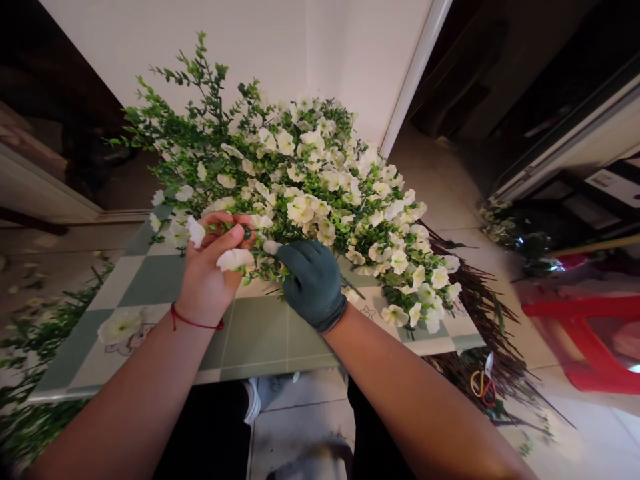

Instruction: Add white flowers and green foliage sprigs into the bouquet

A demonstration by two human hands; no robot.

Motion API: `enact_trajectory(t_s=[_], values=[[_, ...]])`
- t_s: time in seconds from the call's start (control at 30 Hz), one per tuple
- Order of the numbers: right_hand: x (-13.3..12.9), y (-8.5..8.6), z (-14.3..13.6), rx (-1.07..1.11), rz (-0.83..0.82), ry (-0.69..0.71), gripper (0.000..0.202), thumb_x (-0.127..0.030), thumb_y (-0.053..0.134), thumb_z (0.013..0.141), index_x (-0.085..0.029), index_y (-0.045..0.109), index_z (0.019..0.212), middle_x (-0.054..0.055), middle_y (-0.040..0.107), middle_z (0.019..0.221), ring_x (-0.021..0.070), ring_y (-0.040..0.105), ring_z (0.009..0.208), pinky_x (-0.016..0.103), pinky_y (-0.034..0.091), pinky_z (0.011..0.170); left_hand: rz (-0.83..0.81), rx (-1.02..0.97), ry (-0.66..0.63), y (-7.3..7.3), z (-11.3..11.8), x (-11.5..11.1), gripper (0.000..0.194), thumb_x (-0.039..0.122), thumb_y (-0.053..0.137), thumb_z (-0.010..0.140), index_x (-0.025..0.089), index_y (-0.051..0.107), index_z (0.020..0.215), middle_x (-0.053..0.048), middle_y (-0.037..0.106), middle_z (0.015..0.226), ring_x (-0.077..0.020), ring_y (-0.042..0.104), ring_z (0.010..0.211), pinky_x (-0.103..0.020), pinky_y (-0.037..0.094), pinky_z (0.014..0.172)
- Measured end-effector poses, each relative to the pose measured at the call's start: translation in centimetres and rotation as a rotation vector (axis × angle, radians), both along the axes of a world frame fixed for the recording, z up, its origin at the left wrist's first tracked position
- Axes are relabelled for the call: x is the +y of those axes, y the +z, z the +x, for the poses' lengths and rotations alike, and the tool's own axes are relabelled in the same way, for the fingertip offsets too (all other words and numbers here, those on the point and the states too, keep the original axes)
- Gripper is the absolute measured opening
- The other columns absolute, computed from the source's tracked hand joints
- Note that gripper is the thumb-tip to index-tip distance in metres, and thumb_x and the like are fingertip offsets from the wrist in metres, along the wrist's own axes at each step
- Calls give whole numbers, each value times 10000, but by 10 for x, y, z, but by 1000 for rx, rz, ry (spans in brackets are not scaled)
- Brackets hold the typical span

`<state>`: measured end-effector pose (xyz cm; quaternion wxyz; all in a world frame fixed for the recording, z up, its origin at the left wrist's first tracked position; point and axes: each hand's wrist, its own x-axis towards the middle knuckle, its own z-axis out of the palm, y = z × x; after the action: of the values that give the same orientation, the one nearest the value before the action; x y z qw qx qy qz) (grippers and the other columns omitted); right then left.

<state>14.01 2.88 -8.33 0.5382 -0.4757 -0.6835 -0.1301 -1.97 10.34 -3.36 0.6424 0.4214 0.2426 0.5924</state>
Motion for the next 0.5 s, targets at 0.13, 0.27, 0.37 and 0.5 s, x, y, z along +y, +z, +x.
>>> enact_trajectory(t_s=[0.13,0.27,0.37,0.5], values=[[2,2,1,-21,47,3,378,-123,565,891,-238,713,1220,60,778,984,233,706,859,376,583,740,10,-13,-148,4,-1,-7,388,287,1077,685,261,762,910,11,800,943,-178,778,914,-303,655,884],[0,3,2,13,29,-18,346,-125,578,895,-222,724,1194,56,798,983,228,712,856,367,587,745,14,6,-201,4,-4,-6,365,238,1052,696,270,748,896,10,735,916,-185,755,907,-296,633,831],[-2,3,2,24,-33,-32,397,-132,605,915,-237,727,1277,65,827,1064,234,748,909,372,615,780,30,15,-180,1,-4,-3,386,234,1053,670,273,734,885,1,704,925,-170,691,845,-297,605,781],[-3,2,2,36,-24,-47,412,-126,634,896,-252,737,1274,51,818,1021,230,755,890,367,619,776,49,54,-163,-1,-4,-1,408,316,1059,699,272,695,877,-22,706,995,-183,666,869,-334,610,795]])
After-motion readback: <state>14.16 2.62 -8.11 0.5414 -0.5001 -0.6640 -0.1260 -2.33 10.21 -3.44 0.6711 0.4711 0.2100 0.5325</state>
